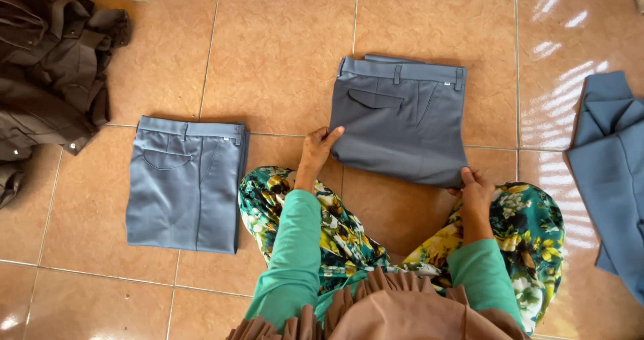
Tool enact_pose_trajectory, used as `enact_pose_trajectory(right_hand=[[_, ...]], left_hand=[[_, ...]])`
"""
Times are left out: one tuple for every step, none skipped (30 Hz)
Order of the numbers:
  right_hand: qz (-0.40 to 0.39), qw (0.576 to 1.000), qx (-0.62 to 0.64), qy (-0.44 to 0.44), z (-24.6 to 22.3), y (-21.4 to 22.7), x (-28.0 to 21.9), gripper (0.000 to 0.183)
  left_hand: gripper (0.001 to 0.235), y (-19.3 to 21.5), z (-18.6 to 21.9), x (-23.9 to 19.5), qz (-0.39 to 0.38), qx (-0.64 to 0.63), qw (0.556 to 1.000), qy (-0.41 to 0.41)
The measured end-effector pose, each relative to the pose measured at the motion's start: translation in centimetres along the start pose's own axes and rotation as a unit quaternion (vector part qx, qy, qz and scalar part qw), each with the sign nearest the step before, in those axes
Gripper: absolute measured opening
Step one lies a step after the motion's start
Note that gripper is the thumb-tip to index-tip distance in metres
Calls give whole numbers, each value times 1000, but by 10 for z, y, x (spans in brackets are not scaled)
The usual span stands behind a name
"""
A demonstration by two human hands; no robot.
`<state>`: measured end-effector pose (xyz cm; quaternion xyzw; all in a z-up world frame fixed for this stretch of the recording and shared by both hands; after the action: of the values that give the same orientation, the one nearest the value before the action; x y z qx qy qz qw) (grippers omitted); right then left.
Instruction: The person sits on a tiled floor and folds several pairs of grey trousers by hand. They smooth the fabric, fold the legs together, and then fold the trousers into neat rectangles, stacking them as they finish.
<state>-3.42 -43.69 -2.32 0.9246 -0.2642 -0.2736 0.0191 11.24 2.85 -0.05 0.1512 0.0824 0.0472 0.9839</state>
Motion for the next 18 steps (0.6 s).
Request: enact_pose_trajectory(right_hand=[[-1, 1000, 1, 1, -6, -3, 2, 33], [-2, 1000, -2, 10, -10, -2, -2, 32], [-3, 1000, -6, 18, -13, -1, -5, 30], [-2, 1000, -5, 18, -9, -2, -9, 30], [-9, 1000, -18, 5, -3, -4, -11, 31], [-16, 999, -31, -8, 4, -7, -15, 32], [-15, 999, -30, -8, -4, -10, -19, 32], [-7, 998, -56, -15, -9, -13, -24, 34], [1, 996, -81, -22, -15, -16, -28, 36], [2, 996, -81, -24, -24, -18, -38, 36], [6, 997, -75, -32, -32, -19, -47, 37], [8, 997, -69, -38, -43, -22, -55, 39], [8, 997, -69, -37, -47, -24, -57, 39], [20, 998, -60, -18, -55, -25, -59, 41], [32, 998, -51, 0, -64, -27, -61, 43], [32, 998, -51, -1, -71, -25, -64, 43], [51, 995, -70, 44, -88, -21, -69, 45], [69, 990, -91, 84, -101, -15, -77, 48]], left_hand=[[44, -2, 0, 9, 1, 0, 1000, -2], [47, -3, -2, 11, 8, 63, 998, -4], [53, -5, -5, 13, 13, 125, 992, -7], [53, 0, 9, 7, 12, 125, 992, -8], [63, -2, 13, 0, -33, 154, 987, 30], [77, -3, 18, -10, -79, 182, 978, 68], [77, 2, 27, -21, -80, 183, 978, 67], [72, -6, 22, -39, -168, 190, 960, 117], [68, -12, 18, -61, -256, 196, 932, 166], [68, -14, 2, -63, -258, 197, 931, 167], [54, -13, -9, -60, -212, 127, 956, 160], [44, -9, -19, -56, -162, 54, 974, 151], [44, -16, -12, -56, -162, 53, 974, 150], [41, -10, 1, -49, -77, -47, 987, 134], [39, -4, 12, -45, 10, -146, 982, 116], [39, -7, -2, -36, 9, -146, 982, 117], [43, -5, -8, -26, 11, -66, 995, 76], [48, -5, -17, -21, 12, 15, 999, 39]])
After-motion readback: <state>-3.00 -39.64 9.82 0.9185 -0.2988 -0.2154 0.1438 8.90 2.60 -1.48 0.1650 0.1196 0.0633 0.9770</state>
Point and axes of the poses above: each hand's wrist, its own x-axis towards the middle knuckle, its own y-axis out of the back of the hand, z = x × y, the point moved 10 cm from there along x, towards the middle knuckle, and after that the axes turned 6 degrees about -y, right-handed, at the moved point
